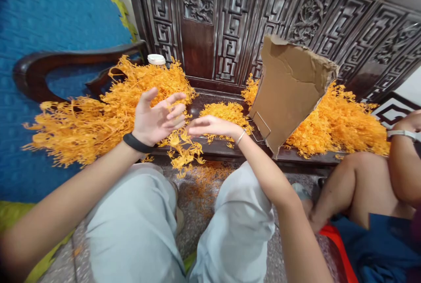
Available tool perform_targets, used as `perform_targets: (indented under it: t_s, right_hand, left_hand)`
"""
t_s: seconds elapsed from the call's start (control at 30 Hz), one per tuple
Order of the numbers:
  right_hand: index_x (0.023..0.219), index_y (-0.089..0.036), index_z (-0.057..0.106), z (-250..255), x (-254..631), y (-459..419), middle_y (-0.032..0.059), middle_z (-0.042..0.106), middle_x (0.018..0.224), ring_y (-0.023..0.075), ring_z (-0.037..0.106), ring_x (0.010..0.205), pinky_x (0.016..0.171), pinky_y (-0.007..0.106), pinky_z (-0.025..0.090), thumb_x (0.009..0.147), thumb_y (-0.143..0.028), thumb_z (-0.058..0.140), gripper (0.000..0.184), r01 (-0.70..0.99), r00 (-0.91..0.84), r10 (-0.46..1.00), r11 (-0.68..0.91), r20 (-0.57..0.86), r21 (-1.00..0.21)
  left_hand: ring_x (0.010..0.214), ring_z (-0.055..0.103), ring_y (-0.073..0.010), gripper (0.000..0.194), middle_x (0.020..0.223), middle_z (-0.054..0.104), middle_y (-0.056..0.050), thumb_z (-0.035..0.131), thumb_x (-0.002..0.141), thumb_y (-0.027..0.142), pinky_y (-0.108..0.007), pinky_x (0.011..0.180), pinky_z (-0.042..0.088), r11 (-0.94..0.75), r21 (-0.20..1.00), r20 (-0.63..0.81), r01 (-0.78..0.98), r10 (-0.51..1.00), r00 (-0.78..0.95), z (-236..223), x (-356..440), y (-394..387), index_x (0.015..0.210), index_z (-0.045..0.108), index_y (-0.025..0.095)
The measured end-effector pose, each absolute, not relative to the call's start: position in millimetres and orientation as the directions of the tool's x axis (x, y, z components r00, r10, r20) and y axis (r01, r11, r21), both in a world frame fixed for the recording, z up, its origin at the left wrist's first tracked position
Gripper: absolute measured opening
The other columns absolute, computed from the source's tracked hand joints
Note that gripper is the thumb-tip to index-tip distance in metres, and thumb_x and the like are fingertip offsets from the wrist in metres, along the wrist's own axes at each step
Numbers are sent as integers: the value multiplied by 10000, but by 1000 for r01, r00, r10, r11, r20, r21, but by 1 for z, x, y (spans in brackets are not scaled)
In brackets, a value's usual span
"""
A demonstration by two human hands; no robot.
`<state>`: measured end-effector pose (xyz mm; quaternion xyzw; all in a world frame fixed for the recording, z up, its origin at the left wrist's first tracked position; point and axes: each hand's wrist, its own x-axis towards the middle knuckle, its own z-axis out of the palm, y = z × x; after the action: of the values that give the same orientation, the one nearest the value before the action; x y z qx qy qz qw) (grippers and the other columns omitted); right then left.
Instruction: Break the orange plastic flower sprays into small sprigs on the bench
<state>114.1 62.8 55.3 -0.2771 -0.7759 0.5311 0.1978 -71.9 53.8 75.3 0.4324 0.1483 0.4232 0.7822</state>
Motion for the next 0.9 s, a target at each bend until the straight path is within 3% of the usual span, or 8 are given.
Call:
perform_targets:
  t_s: [0.1, 0.3, 0.53, 0.67, 0.77, 0.9]
  right_hand:
    - [823, -125, 630, 59, 98, 48, 5, 642, 770, 86, 567, 697, 717, 252, 455, 733, -376, 657, 268, 240, -776, 631, 309, 10, -920]
    - [716, -127, 573, 60, 89, 45, -16, 598, 649, 75, 535, 601, 597, 226, 429, 697, -276, 676, 182, 210, -611, 785, 285, 102, -935]
    - [700, -143, 590, 59, 94, 54, -7, 635, 675, 80, 544, 628, 627, 228, 438, 742, -221, 569, 91, 160, -512, 833, 333, 210, -929]
    - [785, -162, 602, 62, 94, 54, -21, 636, 727, 78, 560, 653, 648, 229, 448, 746, -212, 541, 88, 105, -444, 850, 363, 283, -926]
    - [872, -170, 570, 63, 96, 55, -34, 621, 722, 73, 568, 643, 643, 226, 456, 730, -203, 556, 147, 46, -416, 852, 369, 318, -928]
    - [859, -168, 494, 61, 97, 55, -38, 606, 677, 78, 597, 632, 648, 232, 478, 708, -189, 598, 184, 7, -388, 864, 351, 321, -936]
  left_hand:
    - [374, 420, -73, 385, 566, 535, 14, 519, 758, 508, -226, 392, 326, 218, 799, 172, -560, 810, 560, 75, -71, 53, 925, 598, 170]
    - [472, 471, -60, 360, 696, 606, 10, 634, 674, 269, -203, 456, 361, 101, 801, 178, -590, 901, 396, 70, -68, 55, 1000, 529, 155]
    - [731, 617, -83, 754, 958, 659, -4, 666, 579, 35, -257, 793, 454, -82, 876, 188, -475, 965, 180, 62, -64, 56, 1214, 315, 240]
    - [848, 623, -135, 829, 996, 643, -29, 733, 576, 113, -279, 790, 465, -7, 938, 39, -347, 996, 85, 63, -61, 51, 1268, 303, 266]
    - [868, 613, -159, 560, 1027, 631, -64, 693, 670, 282, -284, 736, 489, 111, 941, -37, -319, 973, 228, 65, -59, 48, 1180, 472, 207]
    - [932, 585, -142, 362, 1172, 597, -50, 586, 778, 365, -251, 729, 488, 53, 962, 54, -266, 924, 380, 64, -58, 48, 1108, 600, 216]
